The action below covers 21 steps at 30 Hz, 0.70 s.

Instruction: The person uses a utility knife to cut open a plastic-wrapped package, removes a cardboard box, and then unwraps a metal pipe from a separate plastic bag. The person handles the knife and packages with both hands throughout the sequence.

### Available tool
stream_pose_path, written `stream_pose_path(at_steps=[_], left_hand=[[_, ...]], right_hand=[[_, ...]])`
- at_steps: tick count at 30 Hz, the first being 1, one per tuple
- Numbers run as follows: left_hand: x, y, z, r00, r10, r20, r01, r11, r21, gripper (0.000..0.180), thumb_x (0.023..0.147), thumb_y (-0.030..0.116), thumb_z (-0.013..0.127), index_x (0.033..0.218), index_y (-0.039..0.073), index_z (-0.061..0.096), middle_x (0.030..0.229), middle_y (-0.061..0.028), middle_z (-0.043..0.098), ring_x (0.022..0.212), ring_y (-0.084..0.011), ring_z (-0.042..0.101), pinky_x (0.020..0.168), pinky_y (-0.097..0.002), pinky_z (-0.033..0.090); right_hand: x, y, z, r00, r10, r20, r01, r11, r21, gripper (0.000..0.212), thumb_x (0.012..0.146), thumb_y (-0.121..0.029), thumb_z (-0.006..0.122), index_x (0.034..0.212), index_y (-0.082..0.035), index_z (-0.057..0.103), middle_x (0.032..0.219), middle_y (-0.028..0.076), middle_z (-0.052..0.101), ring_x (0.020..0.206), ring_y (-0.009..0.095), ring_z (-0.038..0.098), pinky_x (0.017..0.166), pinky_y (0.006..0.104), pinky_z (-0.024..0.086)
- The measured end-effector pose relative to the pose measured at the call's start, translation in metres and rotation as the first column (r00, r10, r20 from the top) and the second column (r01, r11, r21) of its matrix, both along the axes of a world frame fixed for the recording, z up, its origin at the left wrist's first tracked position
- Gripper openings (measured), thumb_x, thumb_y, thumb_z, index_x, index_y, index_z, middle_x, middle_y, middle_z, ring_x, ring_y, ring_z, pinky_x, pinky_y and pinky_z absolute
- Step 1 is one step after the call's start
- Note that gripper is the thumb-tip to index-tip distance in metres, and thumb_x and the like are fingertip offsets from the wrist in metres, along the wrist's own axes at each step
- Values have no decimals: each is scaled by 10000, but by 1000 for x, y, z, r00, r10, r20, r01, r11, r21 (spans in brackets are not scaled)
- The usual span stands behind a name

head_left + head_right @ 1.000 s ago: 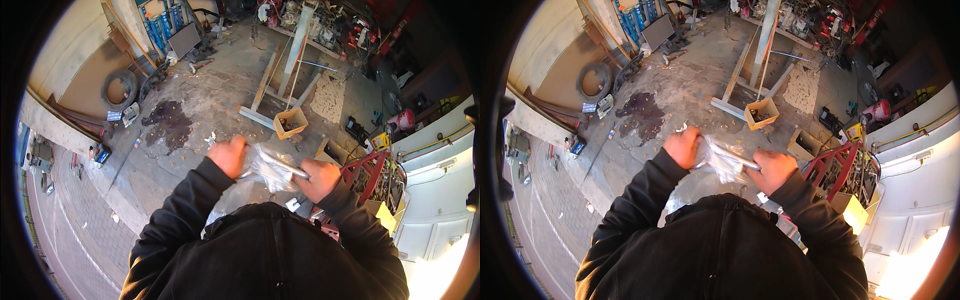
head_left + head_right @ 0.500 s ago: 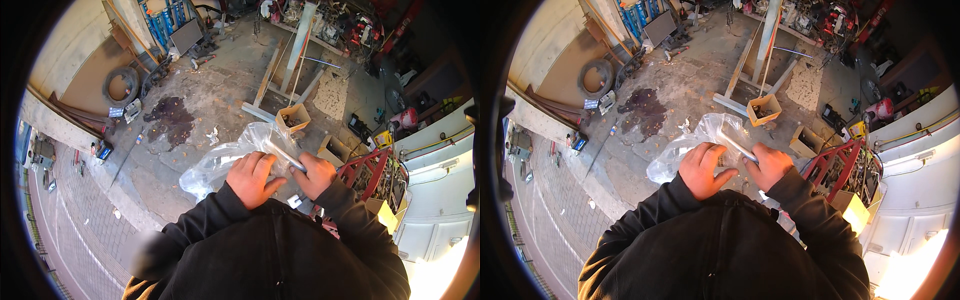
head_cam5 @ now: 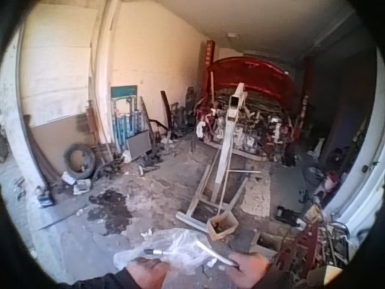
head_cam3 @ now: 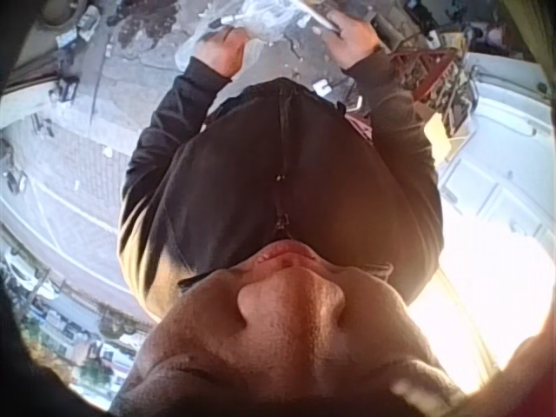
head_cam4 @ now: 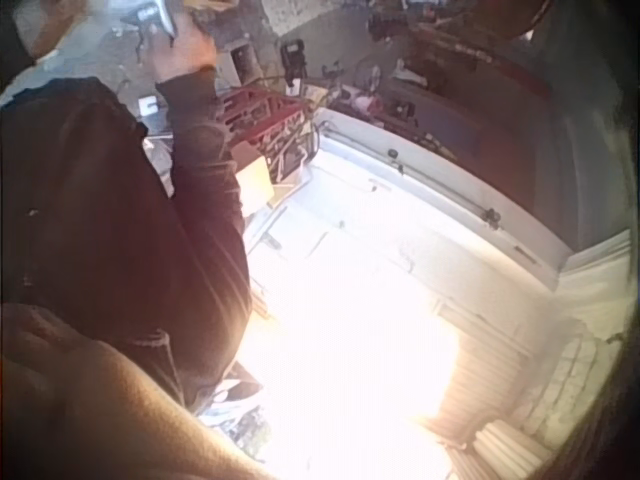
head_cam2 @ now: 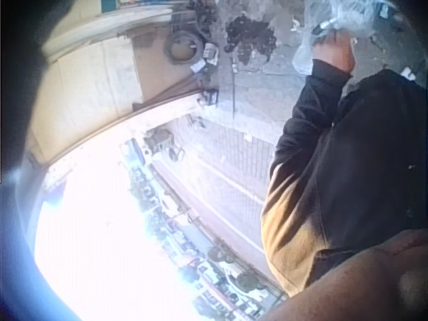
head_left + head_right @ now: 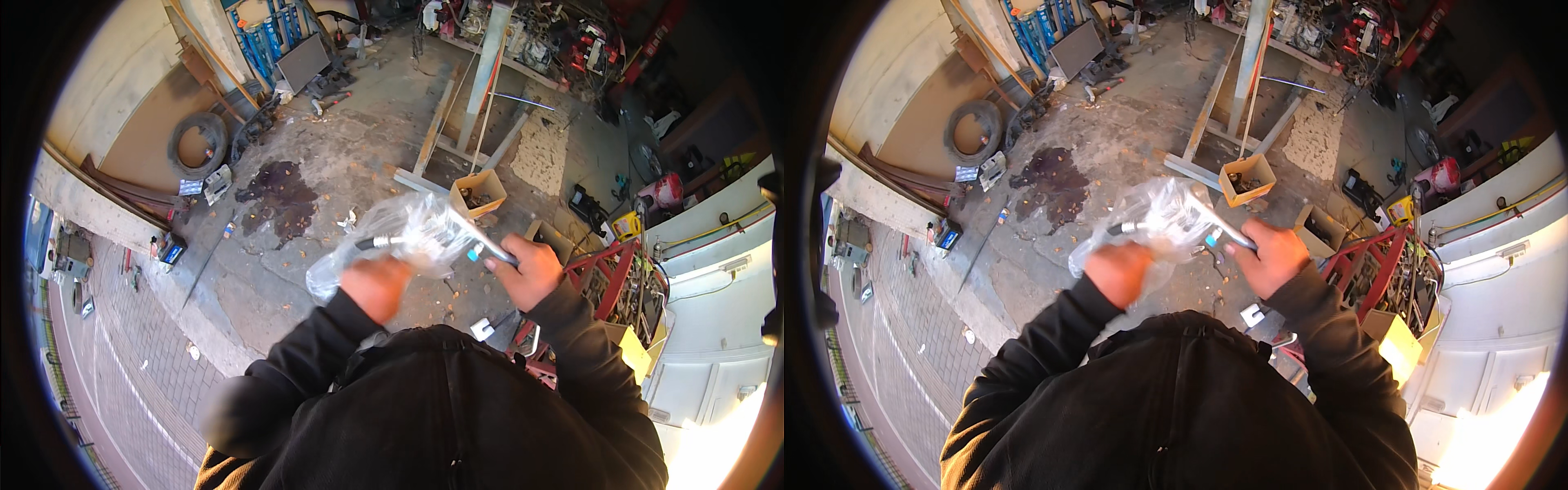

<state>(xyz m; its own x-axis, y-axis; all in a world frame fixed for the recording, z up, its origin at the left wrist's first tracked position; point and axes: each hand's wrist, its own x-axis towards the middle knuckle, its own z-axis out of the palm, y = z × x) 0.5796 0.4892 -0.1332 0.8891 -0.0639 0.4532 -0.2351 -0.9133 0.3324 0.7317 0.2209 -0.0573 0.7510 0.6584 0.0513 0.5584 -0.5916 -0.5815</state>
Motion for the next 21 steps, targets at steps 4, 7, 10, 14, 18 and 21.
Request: stream_pose_path(at_steps=[4,7,10,14,18,21], left_hand=[[-13,69,-16,971,203,-125,-232,925,-300,237,1044,213,722,1184,22,709,1111,-153,761,989,-364,761,887,-466,601],[-14,91,-34,993,88,-74,-115,823,-557,420,1085,259,726,1412,5,660,1322,-189,732,1220,-321,717,1073,-413,548],[4,83,-53,986,-16,-168,-126,597,-792,699,1122,317,713,1697,19,451,1554,-155,623,1409,-254,590,1229,-397,434],[28,58,-81,802,-589,-99,-51,97,-994,640,1158,277,682,1696,20,451,1497,-95,647,1373,-191,586,1205,-379,452],[31,52,-116,791,-598,-133,-147,24,-989,330,1175,203,649,1424,-8,694,1285,-47,766,1177,-135,691,1076,-352,556],[12,72,-124,893,-344,-291,-110,460,-881,251,1156,211,646,1226,-12,738,1088,-77,786,1003,-192,749,923,-379,600]], right_hand=[[-4,-16,2,979,204,-13,-204,974,-100,354,983,-336,845,931,-46,650,823,169,697,783,443,707,669,520,540],[-7,-20,0,964,250,88,-244,967,-78,377,978,-357,850,905,-59,630,827,153,685,785,435,698,659,522,531],[-5,-17,4,943,304,132,-297,952,-74,412,970,-382,855,879,-67,604,821,140,667,783,434,688,652,525,525],[-3,-12,15,912,385,141,-374,922,-99,447,953,-402,862,853,-69,581,790,137,634,756,433,674,634,521,514],[-3,-10,23,885,412,217,-403,911,-87,463,944,-411,863,831,-70,570,772,140,607,725,428,658,616,506,506],[1,-15,25,894,343,288,-347,937,-36,452,942,-402,867,831,-70,581,769,144,603,714,424,650,609,499,505]])
